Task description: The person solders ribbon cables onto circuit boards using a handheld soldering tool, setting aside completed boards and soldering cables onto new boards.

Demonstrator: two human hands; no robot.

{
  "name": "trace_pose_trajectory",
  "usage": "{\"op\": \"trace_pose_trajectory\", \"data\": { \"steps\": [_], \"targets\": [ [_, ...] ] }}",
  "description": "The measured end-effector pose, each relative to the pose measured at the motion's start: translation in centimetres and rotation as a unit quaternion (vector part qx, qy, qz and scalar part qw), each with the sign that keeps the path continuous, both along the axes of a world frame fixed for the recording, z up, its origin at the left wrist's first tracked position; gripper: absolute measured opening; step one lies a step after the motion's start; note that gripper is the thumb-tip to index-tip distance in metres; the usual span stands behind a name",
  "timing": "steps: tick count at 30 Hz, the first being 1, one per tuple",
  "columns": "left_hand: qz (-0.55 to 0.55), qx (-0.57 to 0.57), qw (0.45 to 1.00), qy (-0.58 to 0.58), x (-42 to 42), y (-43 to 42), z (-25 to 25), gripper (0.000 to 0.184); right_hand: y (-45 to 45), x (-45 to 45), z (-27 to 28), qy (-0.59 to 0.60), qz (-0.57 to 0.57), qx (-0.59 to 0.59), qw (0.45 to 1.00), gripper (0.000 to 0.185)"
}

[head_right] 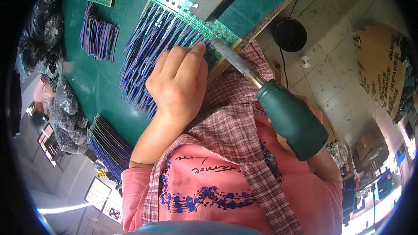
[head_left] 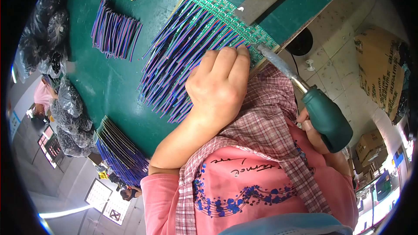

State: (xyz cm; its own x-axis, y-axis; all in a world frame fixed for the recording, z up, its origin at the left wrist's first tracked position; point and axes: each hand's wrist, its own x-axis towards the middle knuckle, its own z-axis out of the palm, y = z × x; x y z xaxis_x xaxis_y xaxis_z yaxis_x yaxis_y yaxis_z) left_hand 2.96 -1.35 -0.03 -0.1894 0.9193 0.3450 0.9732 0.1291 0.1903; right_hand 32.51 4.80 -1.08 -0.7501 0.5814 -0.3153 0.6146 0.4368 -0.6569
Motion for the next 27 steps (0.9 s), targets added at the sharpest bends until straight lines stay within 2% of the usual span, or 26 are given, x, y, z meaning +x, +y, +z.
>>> {"op": "trace_pose_trajectory", "data": {
  "steps": [3, 5, 8, 16, 19, 21, 27],
  "targets": [
    [0.009, -0.018, 0.999, -0.034, 0.1, 0.0, 0.6, 0.027, 0.3, -0.9, 0.8, 0.012, -0.018, -0.021, 1.000, 0.024],
    [0.001, -0.005, 1.000, -0.010, 0.1, 0.0, 0.2, 0.021, 1.0, -1.5, 2.3, 0.045, -0.019, -0.074, 0.996, 0.016],
    [-0.001, -0.001, 1.000, 0.009, 0.0, 0.0, 0.0, 0.018, 1.3, -1.7, 2.5, 0.083, -0.038, -0.155, 0.984, 0.013],
    [-0.003, 0.002, 1.000, 0.028, 0.0, 0.0, 0.0, 0.017, 0.1, -0.5, 0.8, 0.093, -0.036, -0.064, 0.993, 0.012],
    [-0.002, -0.002, 1.000, 0.028, 0.1, 0.0, 0.1, 0.019, 0.4, -0.3, 0.7, 0.035, 0.021, -0.010, 0.999, 0.013],
    [-0.002, -0.011, 1.000, 0.014, 0.4, 0.0, 0.4, 0.025, 0.6, -0.1, 0.8, 0.020, 0.029, -0.031, 0.999, 0.014],
    [0.000, -0.004, 1.000, 0.015, 0.4, 0.1, 0.4, 0.024, 0.8, -0.7, 1.9, 0.057, -0.030, -0.140, 0.988, 0.018]
  ]
}}
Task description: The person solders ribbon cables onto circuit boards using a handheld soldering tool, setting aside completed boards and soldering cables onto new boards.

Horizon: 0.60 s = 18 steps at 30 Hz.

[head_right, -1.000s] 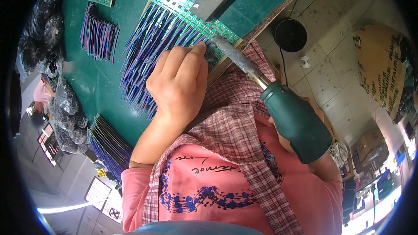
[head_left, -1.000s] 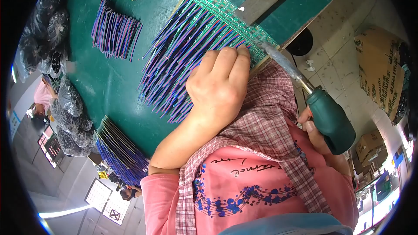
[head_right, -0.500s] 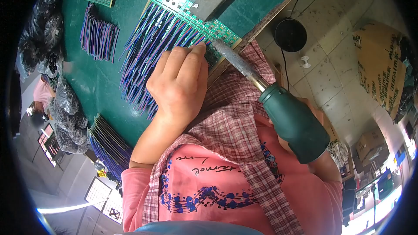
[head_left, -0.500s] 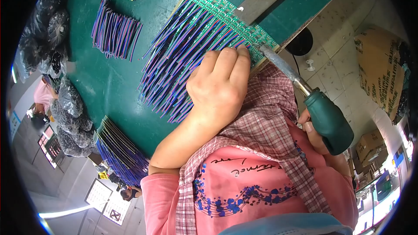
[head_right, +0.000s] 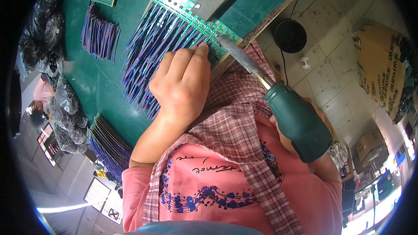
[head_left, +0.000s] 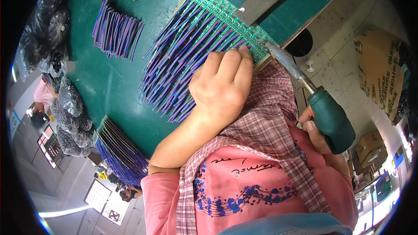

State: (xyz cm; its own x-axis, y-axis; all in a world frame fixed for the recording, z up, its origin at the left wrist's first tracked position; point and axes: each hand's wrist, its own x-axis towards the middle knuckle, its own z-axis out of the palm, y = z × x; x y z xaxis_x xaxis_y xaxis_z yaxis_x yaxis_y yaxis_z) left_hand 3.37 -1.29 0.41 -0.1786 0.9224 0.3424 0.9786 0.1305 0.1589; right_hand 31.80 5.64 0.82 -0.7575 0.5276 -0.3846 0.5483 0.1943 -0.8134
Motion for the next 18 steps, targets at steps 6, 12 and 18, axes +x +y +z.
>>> {"op": "trace_pose_trajectory", "data": {
  "steps": [6, 12, 18],
  "targets": [
    [0.002, -0.012, 1.000, -0.009, 0.0, 0.0, 0.1, 0.023, 0.0, -0.2, 0.3, 0.013, -0.066, -0.086, 0.994, 0.030],
    [0.002, 0.003, 1.000, 0.001, -0.1, 0.0, -0.1, 0.025, 0.7, -1.9, 0.9, 0.087, -0.139, -0.163, 0.973, 0.014],
    [0.004, -0.037, 0.999, -0.039, 0.1, 0.0, 0.6, 0.025, 0.6, -2.3, 1.4, 0.103, -0.165, -0.175, 0.965, 0.015]
  ]
}}
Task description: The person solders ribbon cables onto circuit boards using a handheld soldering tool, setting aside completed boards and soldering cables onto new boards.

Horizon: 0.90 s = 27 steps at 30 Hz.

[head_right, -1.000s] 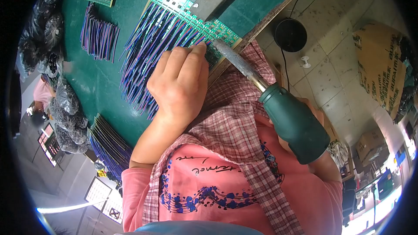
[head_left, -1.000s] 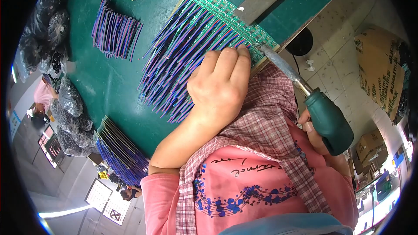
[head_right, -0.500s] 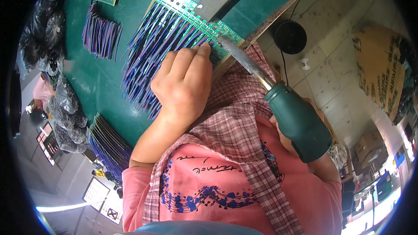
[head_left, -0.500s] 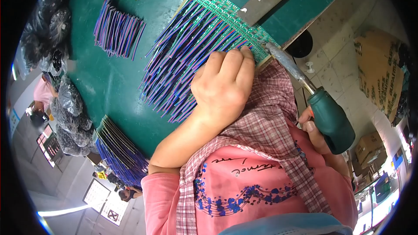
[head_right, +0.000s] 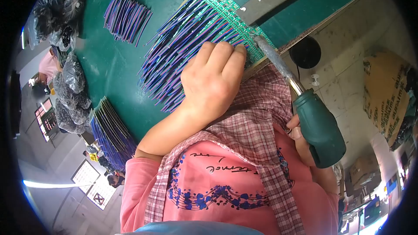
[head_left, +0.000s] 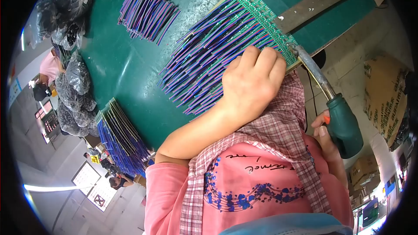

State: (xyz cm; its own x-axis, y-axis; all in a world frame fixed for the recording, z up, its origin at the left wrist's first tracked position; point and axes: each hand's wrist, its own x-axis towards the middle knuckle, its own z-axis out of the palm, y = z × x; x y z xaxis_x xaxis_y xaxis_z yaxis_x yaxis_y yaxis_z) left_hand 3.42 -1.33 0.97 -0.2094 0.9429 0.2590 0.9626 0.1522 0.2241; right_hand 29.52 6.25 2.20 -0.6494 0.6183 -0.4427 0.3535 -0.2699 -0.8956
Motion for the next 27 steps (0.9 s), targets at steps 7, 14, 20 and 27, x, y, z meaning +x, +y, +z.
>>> {"op": "trace_pose_trajectory", "data": {
  "steps": [7, 14, 20, 27],
  "targets": [
    [0.252, 0.036, 0.965, 0.061, -10.1, -2.0, 1.5, 0.012, 0.2, 1.5, -0.6, 0.019, 0.036, 0.064, 0.997, 0.031],
    [0.241, -0.005, 0.968, 0.069, -14.8, -2.7, -0.6, 0.007, 0.9, 0.7, -1.4, 0.042, 0.083, 0.111, 0.989, 0.030],
    [0.207, 0.172, 0.887, -0.375, -11.1, -2.6, 2.1, 0.009, 1.2, 0.8, -1.3, 0.070, 0.117, 0.104, 0.985, 0.041],
    [0.020, 0.050, 0.970, -0.239, -1.2, -0.1, 1.8, 0.018, -0.1, 2.0, -1.1, -0.042, 0.108, 0.124, 0.986, 0.032]
  ]
}}
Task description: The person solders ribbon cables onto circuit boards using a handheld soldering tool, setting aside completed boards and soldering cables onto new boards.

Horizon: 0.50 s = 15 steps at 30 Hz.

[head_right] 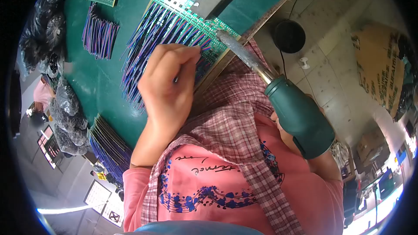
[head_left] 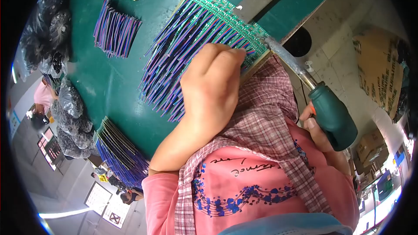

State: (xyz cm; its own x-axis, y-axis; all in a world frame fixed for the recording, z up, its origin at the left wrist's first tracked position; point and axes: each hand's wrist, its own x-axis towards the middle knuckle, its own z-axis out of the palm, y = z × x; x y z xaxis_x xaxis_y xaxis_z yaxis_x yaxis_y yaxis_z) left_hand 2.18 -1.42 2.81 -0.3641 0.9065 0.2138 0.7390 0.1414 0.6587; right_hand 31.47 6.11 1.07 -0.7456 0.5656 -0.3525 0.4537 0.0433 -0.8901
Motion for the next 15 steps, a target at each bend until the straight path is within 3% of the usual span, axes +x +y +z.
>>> {"op": "trace_pose_trajectory", "data": {
  "steps": [2, 6, 11, 15],
  "targets": [
    [0.018, -0.004, 0.998, 0.063, 0.9, 0.0, -1.3, 0.020, -0.5, 0.2, -0.5, -0.021, 0.021, 0.084, 0.996, 0.023],
    [0.011, -0.026, 0.979, 0.203, 1.6, -0.3, -2.3, 0.027, -0.4, 0.3, -0.3, -0.064, 0.063, 0.136, 0.987, 0.013],
    [0.008, -0.037, 0.975, 0.219, 1.8, -0.3, -2.2, 0.027, -0.5, 0.8, -0.9, -0.051, 0.067, 0.128, 0.988, 0.014],
    [0.012, -0.031, 0.977, 0.212, 1.7, -0.3, -2.4, 0.027, -0.6, 0.7, -1.1, -0.082, 0.078, 0.186, 0.976, 0.024]
  ]
}}
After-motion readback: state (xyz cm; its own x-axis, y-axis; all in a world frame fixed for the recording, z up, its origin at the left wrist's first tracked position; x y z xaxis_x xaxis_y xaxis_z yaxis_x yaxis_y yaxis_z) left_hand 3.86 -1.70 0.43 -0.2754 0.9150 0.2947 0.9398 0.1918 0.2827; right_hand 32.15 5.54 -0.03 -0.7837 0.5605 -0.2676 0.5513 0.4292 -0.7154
